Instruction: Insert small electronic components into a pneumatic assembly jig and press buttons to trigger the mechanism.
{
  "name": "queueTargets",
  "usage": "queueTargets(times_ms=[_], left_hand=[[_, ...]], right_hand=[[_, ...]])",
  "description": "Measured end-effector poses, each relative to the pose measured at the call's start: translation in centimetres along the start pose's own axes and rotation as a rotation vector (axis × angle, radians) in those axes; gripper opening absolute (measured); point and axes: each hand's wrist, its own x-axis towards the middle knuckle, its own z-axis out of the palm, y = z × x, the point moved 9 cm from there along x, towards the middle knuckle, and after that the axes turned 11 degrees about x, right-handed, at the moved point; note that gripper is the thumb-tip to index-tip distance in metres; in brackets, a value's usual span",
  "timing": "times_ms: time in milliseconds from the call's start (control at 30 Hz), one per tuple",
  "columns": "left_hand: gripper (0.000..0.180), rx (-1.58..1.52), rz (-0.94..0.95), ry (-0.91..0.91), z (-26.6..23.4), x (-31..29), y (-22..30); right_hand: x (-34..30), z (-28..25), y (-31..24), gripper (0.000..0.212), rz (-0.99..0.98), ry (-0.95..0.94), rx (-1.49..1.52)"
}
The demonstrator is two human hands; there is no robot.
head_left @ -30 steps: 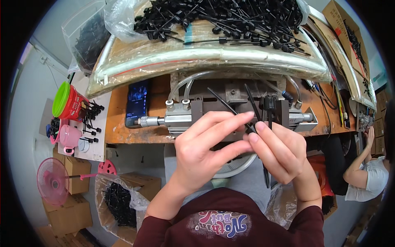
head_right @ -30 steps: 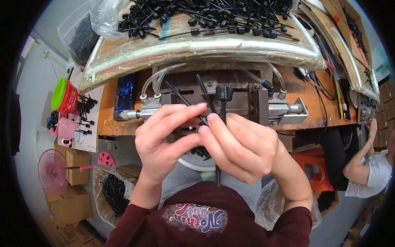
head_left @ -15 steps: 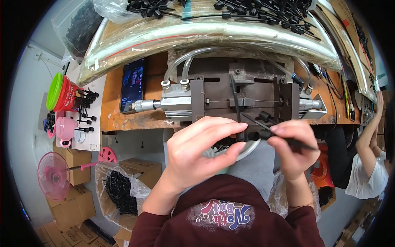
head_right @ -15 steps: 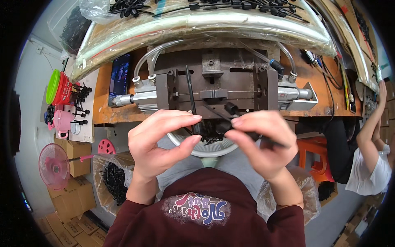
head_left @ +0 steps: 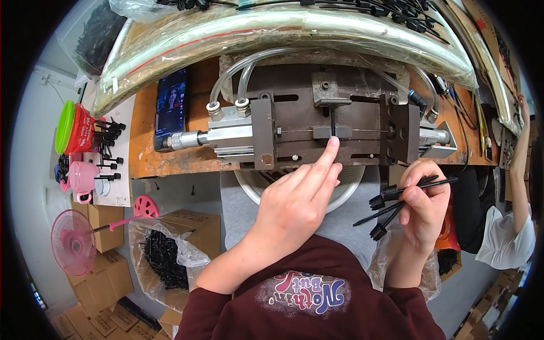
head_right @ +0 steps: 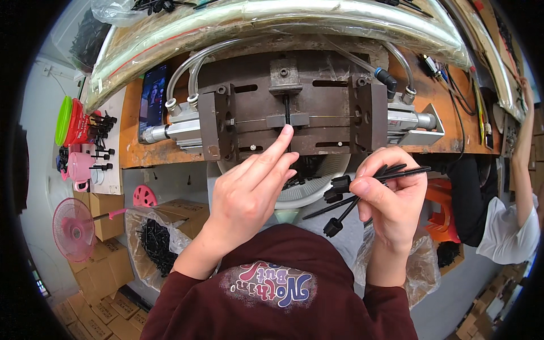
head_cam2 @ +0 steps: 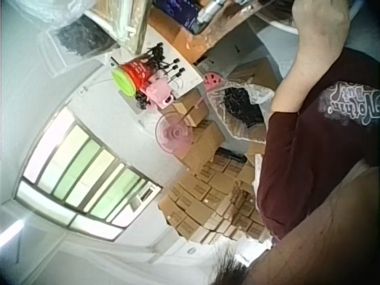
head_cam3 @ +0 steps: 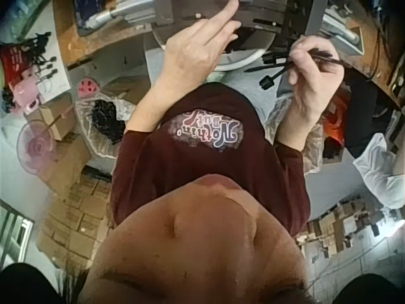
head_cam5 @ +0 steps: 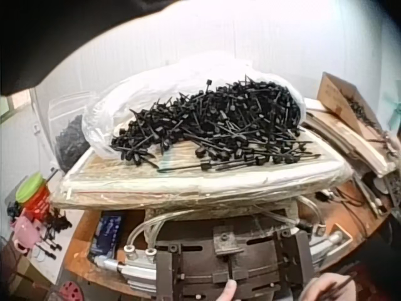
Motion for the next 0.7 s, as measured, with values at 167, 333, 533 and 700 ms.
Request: queueTargets(times_ms=[167, 333, 533, 700], left_hand=[[0.022, 0.16, 0.038, -0.069, -0.3, 0.9, 0.8], [0.021, 0.18, 0.051, -0.105, -0.2, 1.3, 0.7], [0.021, 0.111, 0.013, -0.097, -0.1, 1.2, 0.3], [0.02, -0.443, -0.188, -0.076, -0.3, 0.5, -1.1]], right_hand=[[-0.1, 0.1, 0.7, 0.018, 0.042, -0.007, 0.049], [-0.2, 0.3, 0.9, 0.019, 0.057, -0.023, 0.067], [-0.3, 0.1, 1.3, 0.02, 0.078, -0.026, 0.085], [-0.6, -0.1, 1.2, 0.019, 0.083, 0.009, 0.085]])
